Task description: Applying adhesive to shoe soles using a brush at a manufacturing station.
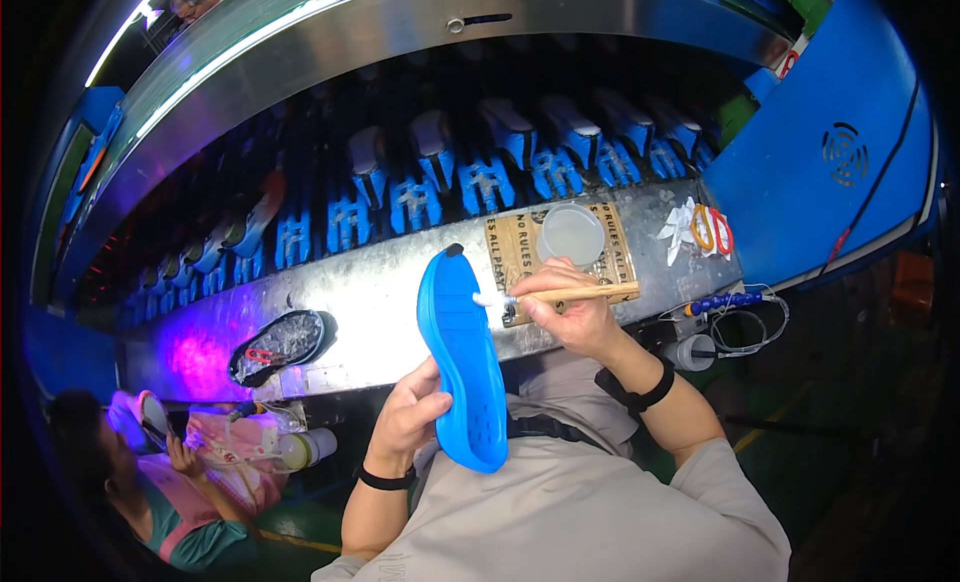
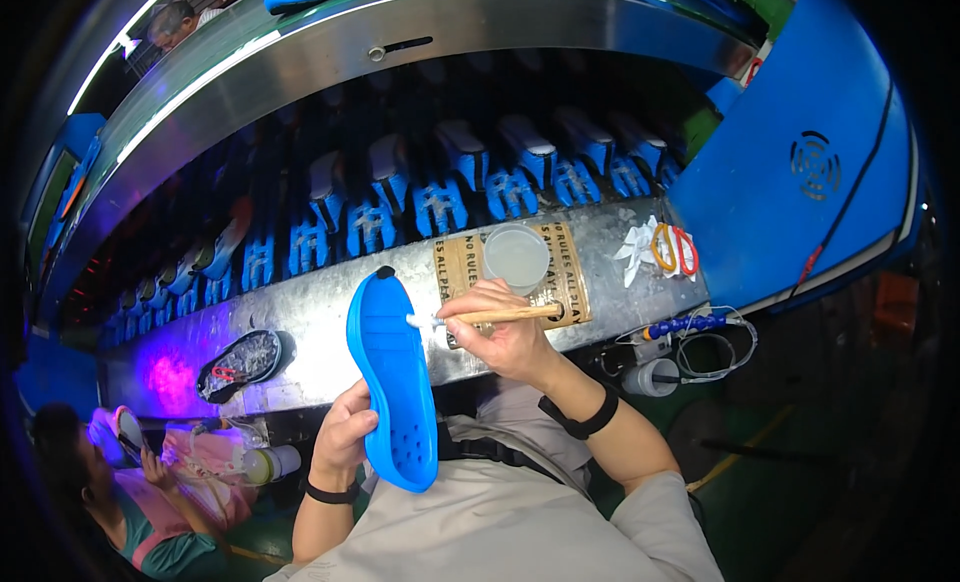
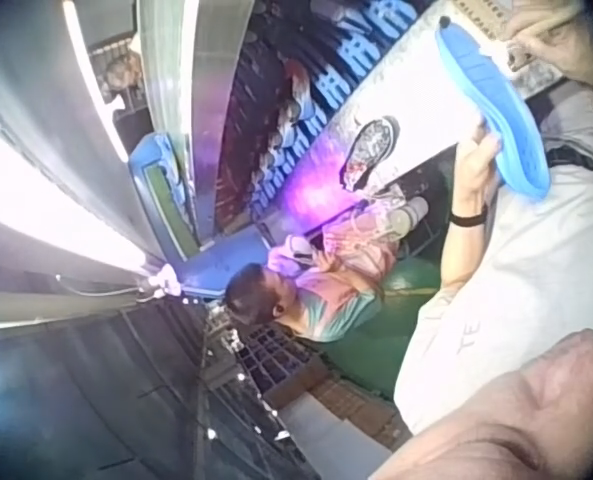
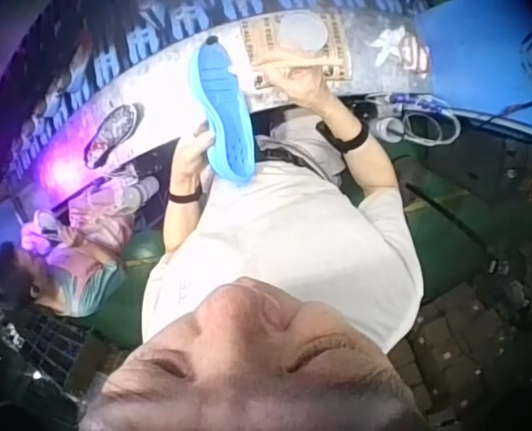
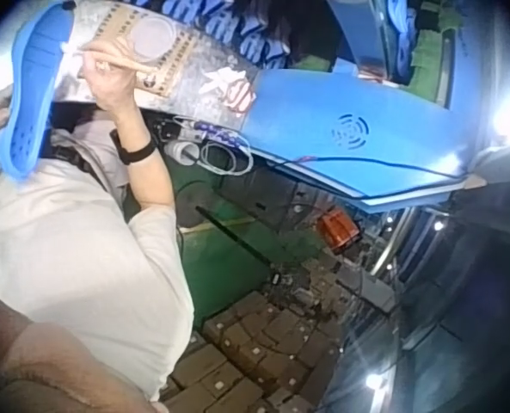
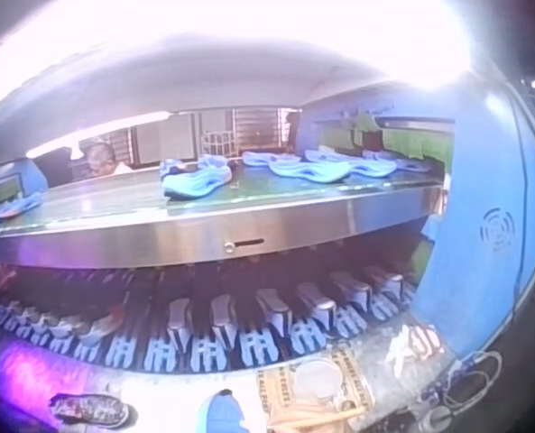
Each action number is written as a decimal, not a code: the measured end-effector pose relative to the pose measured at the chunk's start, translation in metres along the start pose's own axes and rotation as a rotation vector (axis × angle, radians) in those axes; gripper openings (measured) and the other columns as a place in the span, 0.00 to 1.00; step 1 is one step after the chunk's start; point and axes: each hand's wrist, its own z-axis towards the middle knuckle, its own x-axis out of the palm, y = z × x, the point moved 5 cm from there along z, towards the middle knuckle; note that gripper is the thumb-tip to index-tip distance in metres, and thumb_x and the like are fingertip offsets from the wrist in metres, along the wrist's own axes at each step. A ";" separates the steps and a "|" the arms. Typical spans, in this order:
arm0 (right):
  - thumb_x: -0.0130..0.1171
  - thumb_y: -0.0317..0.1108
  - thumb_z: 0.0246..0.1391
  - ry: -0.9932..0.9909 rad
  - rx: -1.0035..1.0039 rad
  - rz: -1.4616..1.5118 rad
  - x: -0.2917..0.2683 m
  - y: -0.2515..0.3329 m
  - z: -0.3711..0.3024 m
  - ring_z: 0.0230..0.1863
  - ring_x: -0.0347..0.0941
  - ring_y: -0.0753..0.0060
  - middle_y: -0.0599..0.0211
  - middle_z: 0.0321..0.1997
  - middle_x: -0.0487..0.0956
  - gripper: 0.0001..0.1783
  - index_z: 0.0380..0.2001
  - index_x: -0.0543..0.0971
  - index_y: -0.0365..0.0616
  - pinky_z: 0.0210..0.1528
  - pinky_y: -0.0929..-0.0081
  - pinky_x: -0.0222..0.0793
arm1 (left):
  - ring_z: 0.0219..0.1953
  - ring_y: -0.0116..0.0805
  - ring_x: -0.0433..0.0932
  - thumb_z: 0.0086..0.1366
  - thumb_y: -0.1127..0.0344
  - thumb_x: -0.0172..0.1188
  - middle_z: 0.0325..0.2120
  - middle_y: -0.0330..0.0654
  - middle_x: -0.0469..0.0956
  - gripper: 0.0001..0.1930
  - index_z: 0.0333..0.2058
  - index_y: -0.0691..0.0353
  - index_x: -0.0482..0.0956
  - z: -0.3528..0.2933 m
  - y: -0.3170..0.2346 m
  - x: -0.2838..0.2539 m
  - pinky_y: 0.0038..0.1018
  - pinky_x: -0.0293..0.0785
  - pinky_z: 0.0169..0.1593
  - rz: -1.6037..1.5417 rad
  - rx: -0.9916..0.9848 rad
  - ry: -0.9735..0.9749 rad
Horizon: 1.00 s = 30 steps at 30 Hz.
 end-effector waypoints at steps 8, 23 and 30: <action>0.63 0.31 0.51 0.154 -0.041 0.041 0.005 0.018 -0.009 0.33 0.74 0.66 0.68 0.29 0.81 0.05 0.33 0.83 0.45 0.43 0.67 0.63 | 0.59 0.39 0.74 0.64 0.64 0.62 0.58 0.50 0.72 0.38 0.67 0.74 0.57 0.003 -0.012 -0.002 0.34 0.68 0.63 0.085 0.061 -0.008; 0.64 0.27 0.47 0.240 -0.087 0.114 0.009 0.037 -0.021 0.29 0.72 0.66 0.69 0.26 0.79 0.03 0.29 0.83 0.44 0.43 0.68 0.64 | 0.60 0.39 0.73 0.66 0.64 0.60 0.59 0.51 0.71 0.37 0.68 0.74 0.56 0.002 -0.011 -0.018 0.34 0.69 0.63 0.065 0.108 -0.047; 0.58 0.25 0.53 -0.089 0.161 0.414 -0.010 0.028 -0.027 0.31 0.71 0.71 0.63 0.28 0.78 0.07 0.33 0.83 0.36 0.35 0.72 0.67 | 0.56 0.48 0.76 0.75 0.52 0.40 0.57 0.55 0.73 0.31 0.66 0.72 0.60 0.008 -0.011 -0.032 0.43 0.73 0.61 -0.283 0.112 -0.222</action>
